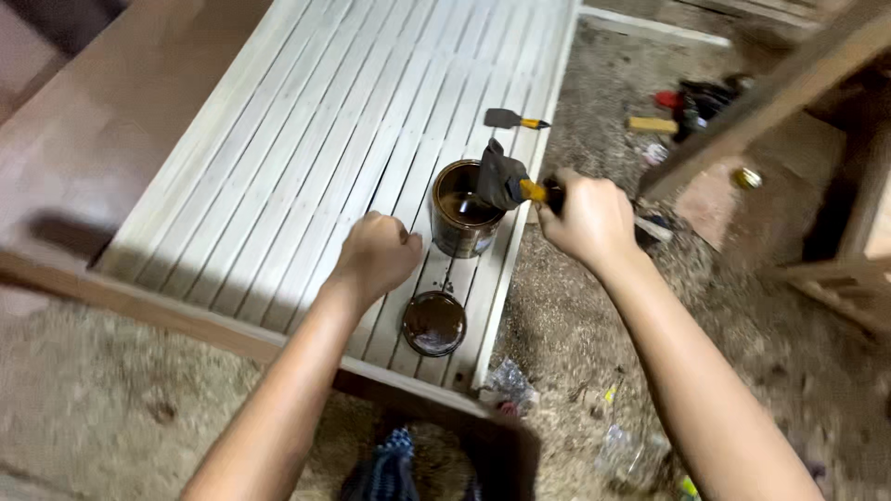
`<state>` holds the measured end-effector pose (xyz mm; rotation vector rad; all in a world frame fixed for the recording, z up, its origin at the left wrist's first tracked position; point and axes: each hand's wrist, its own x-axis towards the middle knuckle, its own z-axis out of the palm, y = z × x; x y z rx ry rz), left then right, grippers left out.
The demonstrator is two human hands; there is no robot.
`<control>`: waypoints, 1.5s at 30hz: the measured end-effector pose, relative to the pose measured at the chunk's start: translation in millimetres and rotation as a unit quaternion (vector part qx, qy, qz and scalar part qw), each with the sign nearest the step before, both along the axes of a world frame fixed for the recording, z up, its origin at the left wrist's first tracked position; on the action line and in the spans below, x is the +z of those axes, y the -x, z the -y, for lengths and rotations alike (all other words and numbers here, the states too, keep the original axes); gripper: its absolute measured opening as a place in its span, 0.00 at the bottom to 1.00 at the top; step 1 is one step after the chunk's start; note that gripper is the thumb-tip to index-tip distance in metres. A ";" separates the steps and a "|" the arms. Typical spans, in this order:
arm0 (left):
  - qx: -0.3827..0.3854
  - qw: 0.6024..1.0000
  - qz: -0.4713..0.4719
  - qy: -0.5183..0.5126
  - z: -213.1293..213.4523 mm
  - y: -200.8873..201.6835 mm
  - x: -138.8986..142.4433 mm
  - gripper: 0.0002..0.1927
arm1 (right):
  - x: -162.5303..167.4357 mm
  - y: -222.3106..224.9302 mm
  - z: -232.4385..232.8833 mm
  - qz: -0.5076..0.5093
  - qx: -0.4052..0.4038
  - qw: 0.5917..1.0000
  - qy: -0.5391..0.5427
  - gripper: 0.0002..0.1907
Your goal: The person applies brown wood stain with a brush to the legs and side rails of a slatted wooden bed frame, dipping the brush into a stain can resting on the slats and brushing the vertical posts and edges, working around the furniture on the sawdust-covered workshop floor.
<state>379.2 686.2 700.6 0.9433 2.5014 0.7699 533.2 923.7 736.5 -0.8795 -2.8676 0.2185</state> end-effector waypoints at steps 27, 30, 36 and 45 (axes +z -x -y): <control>-0.016 0.937 0.048 0.346 -107.9 18.0 -123.0 0.42 | -349.6 246.7 -106.6 0.151 0.156 0.965 0.145 0.16; -0.010 0.941 0.055 0.333 -101.3 21.0 -130.6 0.36 | -342.8 246.0 -101.0 0.118 0.163 0.966 0.160 0.15; -0.003 0.948 0.041 0.315 -84.3 30.2 -131.7 0.39 | -306.8 185.7 -109.8 0.056 0.107 0.965 0.233 0.14; 0.021 0.952 0.036 0.302 -66.0 24.4 -121.7 0.41 | -331.2 73.3 -76.2 -0.245 0.112 0.944 0.191 0.13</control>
